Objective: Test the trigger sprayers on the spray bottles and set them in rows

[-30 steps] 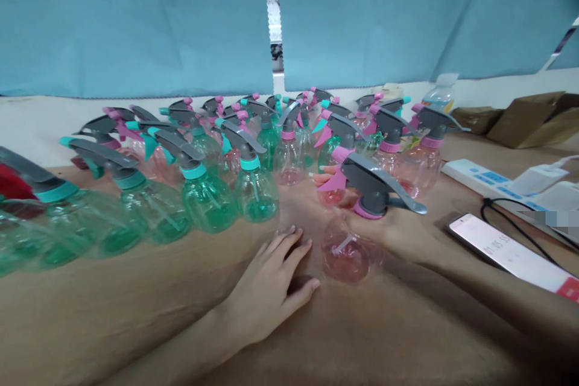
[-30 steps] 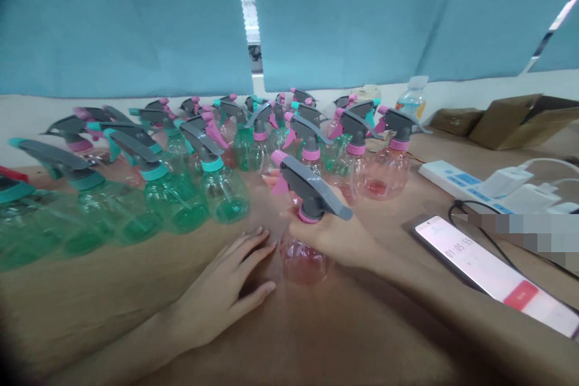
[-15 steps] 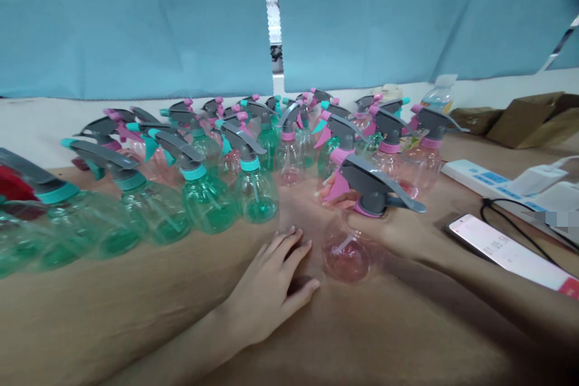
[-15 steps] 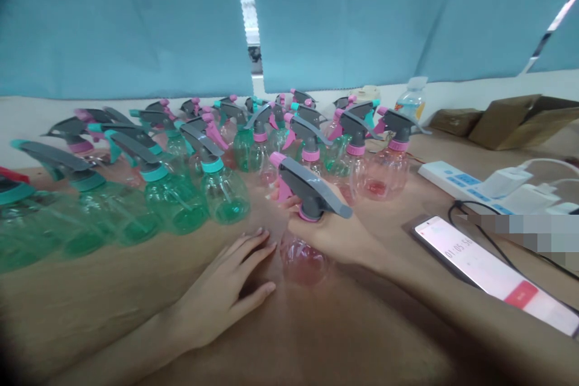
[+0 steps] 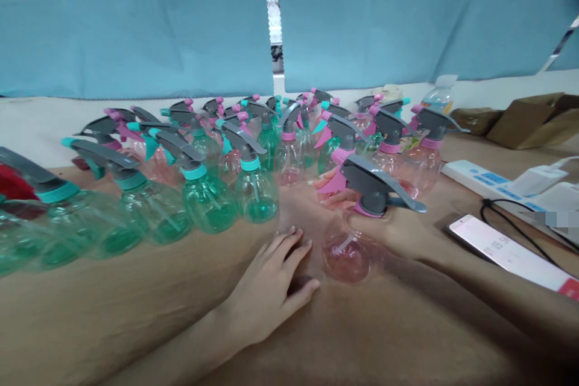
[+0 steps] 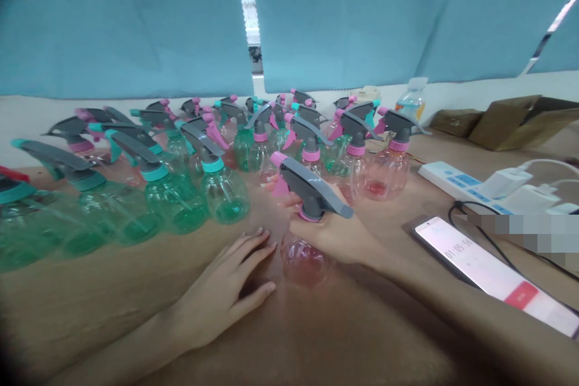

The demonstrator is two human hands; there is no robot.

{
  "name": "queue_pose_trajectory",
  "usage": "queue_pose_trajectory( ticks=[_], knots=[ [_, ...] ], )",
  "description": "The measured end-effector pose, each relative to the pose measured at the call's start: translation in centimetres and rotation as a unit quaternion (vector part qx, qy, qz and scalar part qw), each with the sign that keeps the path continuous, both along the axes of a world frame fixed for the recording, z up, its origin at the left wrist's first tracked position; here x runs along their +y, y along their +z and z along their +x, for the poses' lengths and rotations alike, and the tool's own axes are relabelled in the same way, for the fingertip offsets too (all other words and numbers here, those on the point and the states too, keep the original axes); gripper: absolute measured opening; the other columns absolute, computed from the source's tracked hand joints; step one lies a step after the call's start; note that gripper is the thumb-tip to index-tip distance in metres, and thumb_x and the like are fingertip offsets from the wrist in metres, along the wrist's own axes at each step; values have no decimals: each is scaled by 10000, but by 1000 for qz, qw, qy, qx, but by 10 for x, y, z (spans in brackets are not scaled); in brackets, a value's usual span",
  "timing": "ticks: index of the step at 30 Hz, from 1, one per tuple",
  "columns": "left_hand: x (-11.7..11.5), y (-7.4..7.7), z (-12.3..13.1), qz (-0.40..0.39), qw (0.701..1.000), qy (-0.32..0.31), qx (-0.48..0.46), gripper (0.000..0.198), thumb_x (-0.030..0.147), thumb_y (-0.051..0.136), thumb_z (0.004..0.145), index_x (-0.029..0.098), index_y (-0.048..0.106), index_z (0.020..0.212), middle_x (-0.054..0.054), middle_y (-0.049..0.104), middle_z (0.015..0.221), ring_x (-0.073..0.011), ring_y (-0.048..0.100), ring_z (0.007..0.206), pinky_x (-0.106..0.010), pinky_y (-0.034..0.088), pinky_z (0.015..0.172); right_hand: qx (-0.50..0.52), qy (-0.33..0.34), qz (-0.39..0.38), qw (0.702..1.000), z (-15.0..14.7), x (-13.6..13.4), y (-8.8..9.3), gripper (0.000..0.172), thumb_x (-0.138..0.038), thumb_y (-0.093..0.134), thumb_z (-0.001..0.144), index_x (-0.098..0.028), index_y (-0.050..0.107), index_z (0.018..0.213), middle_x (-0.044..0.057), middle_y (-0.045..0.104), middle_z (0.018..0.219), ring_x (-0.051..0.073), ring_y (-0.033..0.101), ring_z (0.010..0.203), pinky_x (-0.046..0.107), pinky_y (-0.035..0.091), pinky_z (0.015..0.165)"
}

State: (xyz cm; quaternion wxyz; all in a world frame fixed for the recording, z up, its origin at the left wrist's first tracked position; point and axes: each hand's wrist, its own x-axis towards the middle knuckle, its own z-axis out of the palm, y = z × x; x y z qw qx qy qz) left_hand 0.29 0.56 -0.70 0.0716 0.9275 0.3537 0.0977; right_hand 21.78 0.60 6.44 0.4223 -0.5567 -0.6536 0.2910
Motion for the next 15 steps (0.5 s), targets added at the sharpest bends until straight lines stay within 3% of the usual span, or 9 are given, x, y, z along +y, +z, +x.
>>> queue_pose_trajectory(
  ticks=[3,8,15],
  knots=[
    [0,0,0,-2,1000,1,-4,518,456,480,926,148,430,1339,-111,383,1433,-271,313,1323,-445,284,1066,17,60,-3,998,2,0,0,122,-163,494,626,-240,564,690,9,674,721,205,659,755,325,517,685],
    [0,0,0,3,1000,3,4,521,456,480,925,154,419,1345,-106,371,1440,-267,307,1325,-456,299,1057,-15,76,1,997,3,0,1,105,-178,481,660,-245,461,582,-12,586,569,195,608,614,311,473,548],
    [0,0,1,2,1000,4,3,516,456,471,929,159,417,1347,-101,379,1436,-261,312,1324,-454,302,1057,15,66,-35,997,3,2,-3,62,-255,561,703,-241,511,670,-19,601,641,188,608,667,333,484,672]
  ],
)
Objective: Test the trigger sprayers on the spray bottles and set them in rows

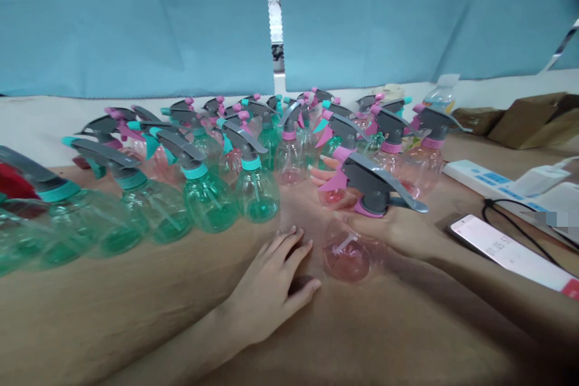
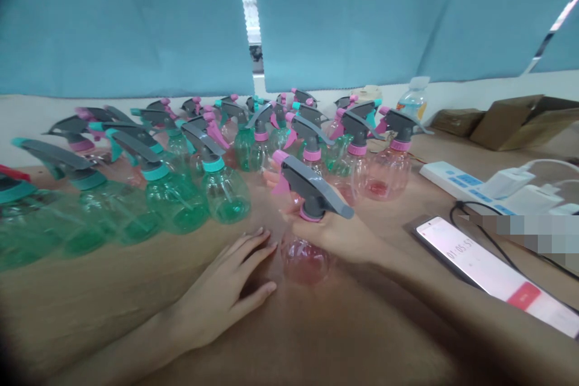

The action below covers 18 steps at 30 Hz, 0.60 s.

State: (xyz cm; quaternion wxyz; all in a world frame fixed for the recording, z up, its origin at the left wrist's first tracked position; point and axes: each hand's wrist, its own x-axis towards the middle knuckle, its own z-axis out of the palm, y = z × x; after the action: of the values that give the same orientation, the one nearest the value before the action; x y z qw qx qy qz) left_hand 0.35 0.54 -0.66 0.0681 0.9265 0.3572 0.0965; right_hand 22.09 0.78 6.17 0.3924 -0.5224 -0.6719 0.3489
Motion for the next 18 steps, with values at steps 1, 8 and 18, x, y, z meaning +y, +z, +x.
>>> queue_pose_trajectory(
  ticks=[1,8,18],
  knots=[
    [0,0,0,-1,1000,0,1,517,458,473,927,159,418,1346,-101,381,1435,-261,313,1324,-453,304,1057,1,-4,-6,1000,0,0,0,72,-251,563,700,-241,506,656,-24,588,621,189,604,666,338,480,686],
    [0,0,0,-2,1000,3,6,528,467,468,927,158,414,1351,-107,370,1442,-265,311,1325,-447,297,1060,-13,-42,-25,999,-2,-3,3,141,-246,554,680,-242,453,583,-42,535,539,181,590,619,346,475,695],
    [0,-1,-1,-6,1000,0,-7,520,454,468,930,167,400,1358,-113,374,1437,-276,311,1323,-456,305,1051,22,-33,-102,994,1,-9,1,173,-360,710,668,-242,670,787,25,724,894,244,648,915,405,496,846]
  ],
)
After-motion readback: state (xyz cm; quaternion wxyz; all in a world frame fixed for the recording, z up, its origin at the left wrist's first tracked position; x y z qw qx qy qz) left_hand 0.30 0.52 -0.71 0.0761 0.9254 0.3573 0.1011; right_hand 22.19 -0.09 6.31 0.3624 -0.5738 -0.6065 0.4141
